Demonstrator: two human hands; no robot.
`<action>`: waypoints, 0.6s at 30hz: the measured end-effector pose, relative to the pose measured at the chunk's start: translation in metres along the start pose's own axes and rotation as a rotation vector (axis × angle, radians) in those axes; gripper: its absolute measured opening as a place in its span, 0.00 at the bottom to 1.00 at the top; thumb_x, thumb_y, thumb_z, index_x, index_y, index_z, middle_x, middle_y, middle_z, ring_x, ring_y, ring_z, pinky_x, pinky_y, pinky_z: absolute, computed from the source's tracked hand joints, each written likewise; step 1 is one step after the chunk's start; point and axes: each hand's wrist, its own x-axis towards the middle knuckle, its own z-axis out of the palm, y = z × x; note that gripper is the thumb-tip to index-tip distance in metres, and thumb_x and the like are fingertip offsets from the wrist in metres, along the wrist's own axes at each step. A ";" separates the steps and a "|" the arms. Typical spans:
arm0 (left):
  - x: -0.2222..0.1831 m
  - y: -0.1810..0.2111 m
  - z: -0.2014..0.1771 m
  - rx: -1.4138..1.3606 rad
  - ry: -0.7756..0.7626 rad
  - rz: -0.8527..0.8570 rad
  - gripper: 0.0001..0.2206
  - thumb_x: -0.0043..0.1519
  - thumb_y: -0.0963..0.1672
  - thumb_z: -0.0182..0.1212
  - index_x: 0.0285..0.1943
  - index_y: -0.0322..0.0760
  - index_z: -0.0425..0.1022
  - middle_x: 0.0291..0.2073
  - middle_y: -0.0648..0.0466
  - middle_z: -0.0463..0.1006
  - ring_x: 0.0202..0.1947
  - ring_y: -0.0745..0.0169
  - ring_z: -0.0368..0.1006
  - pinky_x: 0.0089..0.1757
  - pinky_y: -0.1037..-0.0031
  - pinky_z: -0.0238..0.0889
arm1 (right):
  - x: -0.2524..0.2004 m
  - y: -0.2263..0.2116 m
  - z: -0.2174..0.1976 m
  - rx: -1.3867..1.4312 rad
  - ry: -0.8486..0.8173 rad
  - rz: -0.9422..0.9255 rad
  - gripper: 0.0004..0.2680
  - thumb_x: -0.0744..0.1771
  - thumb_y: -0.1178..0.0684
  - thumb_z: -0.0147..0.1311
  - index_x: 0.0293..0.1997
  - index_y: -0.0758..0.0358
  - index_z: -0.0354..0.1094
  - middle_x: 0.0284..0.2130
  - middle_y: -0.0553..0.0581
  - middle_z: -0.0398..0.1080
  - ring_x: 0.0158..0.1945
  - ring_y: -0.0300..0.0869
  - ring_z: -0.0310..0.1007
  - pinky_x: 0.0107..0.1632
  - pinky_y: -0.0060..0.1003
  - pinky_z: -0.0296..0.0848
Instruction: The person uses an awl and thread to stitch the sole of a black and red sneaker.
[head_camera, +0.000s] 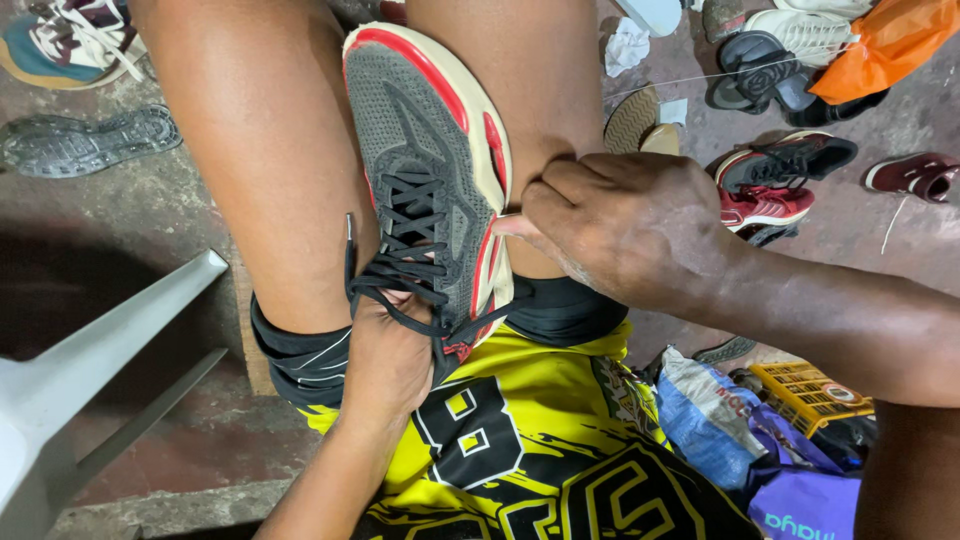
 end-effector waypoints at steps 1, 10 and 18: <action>-0.002 -0.001 -0.005 -0.022 -0.010 -0.016 0.13 0.64 0.35 0.53 0.56 0.27 0.75 0.47 0.50 0.82 0.46 0.63 0.78 0.48 0.70 0.72 | 0.000 0.000 0.000 0.021 -0.001 0.004 0.12 0.69 0.44 0.60 0.32 0.60 0.68 0.26 0.53 0.67 0.30 0.44 0.73 0.31 0.39 0.72; -0.073 0.086 -0.002 0.928 0.212 -0.121 0.10 0.68 0.41 0.58 0.52 0.35 0.85 0.43 0.50 0.84 0.40 0.67 0.86 0.30 0.78 0.69 | -0.006 0.009 -0.032 0.298 -0.087 0.052 0.08 0.66 0.55 0.59 0.47 0.66 0.70 0.37 0.57 0.73 0.38 0.48 0.76 0.39 0.41 0.75; -0.034 0.119 0.081 1.658 0.096 0.967 0.10 0.57 0.39 0.74 0.48 0.40 0.84 0.51 0.47 0.77 0.52 0.44 0.68 0.52 0.59 0.61 | -0.015 0.012 -0.033 0.300 -0.071 0.036 0.07 0.67 0.54 0.58 0.45 0.65 0.70 0.33 0.57 0.73 0.35 0.49 0.76 0.34 0.44 0.72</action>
